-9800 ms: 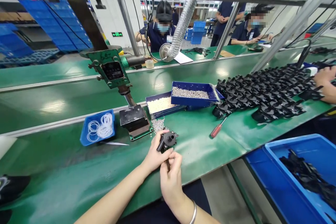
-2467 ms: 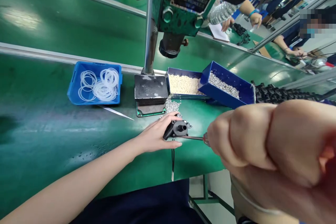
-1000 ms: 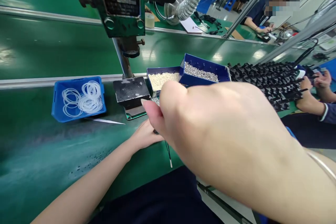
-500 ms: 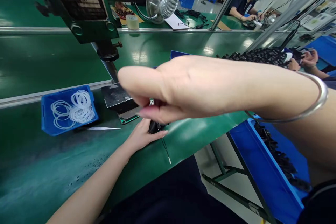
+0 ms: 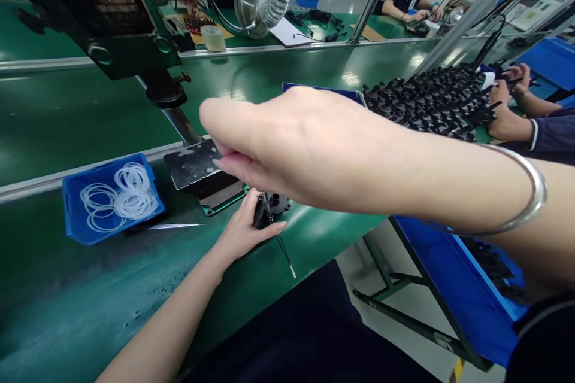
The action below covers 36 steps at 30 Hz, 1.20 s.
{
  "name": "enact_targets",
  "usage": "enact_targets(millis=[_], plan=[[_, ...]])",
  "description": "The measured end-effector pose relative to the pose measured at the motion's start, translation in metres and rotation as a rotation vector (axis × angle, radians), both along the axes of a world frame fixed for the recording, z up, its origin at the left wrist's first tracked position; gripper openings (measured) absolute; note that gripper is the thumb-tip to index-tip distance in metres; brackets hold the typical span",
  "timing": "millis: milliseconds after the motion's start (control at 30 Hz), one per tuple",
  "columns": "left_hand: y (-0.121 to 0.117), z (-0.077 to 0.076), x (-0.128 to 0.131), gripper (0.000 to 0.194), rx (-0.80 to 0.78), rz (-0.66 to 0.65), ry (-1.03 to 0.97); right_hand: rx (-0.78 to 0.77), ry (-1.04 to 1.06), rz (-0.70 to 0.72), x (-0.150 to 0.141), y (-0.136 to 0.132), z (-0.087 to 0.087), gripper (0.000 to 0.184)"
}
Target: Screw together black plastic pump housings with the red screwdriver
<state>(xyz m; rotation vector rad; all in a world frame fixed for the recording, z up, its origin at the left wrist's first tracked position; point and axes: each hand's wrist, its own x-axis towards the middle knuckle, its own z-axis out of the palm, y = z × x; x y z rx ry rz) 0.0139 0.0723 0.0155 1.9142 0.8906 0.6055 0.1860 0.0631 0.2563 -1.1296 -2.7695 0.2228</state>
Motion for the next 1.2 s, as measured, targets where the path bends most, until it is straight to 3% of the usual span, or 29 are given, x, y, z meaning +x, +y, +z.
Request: enact_targets(millis=[100, 167, 233, 367, 433, 500, 600, 767, 967, 1067, 1200], plan=[[0.0, -0.001, -0.001, 0.077, 0.001, -0.009, -0.01, -0.087, 0.026, 0.253, 0.003, 0.01, 0.002, 0.016], [0.0, -0.002, -0.001, 0.078, 0.002, -0.021, -0.012, -0.128, 0.015, 0.335, 0.004, 0.01, 0.003, 0.015], [0.0, -0.002, -0.001, 0.079, 0.005, -0.018, -0.01, -0.076, 0.001, 0.229, 0.003, 0.002, 0.001, 0.013], [0.0, -0.002, 0.001, 0.079, -0.016, -0.004, -0.036, 0.262, -0.011, -0.197, -0.005, -0.031, -0.011, 0.02], [0.001, -0.002, 0.001, 0.076, -0.036, 0.002, -0.06, 0.344, -0.026, -0.265, -0.009, -0.044, -0.016, 0.014], [0.001, -0.002, 0.0, 0.074, -0.039, 0.001, -0.068, 0.297, -0.014, -0.171, -0.008, -0.045, -0.016, 0.006], [0.001, 0.0, 0.0, 0.076, -0.005, -0.015, -0.042, 0.144, 0.043, 0.012, 0.003, -0.025, -0.013, 0.004], [0.0, 0.004, 0.001, 0.077, 0.033, -0.012, 0.016, -0.096, 0.08, 0.126, 0.025, 0.01, -0.006, 0.017], [0.0, 0.003, 0.001, 0.078, 0.024, -0.02, 0.033, -0.248, 0.117, 0.281, 0.023, 0.008, 0.002, 0.006], [0.001, 0.002, 0.0, 0.081, 0.025, -0.019, 0.023, -0.106, 0.045, 0.241, 0.015, -0.004, 0.002, 0.006], [0.001, 0.001, 0.001, 0.077, 0.034, -0.028, 0.015, 0.298, -0.044, -0.096, 0.004, -0.021, -0.005, 0.031]])
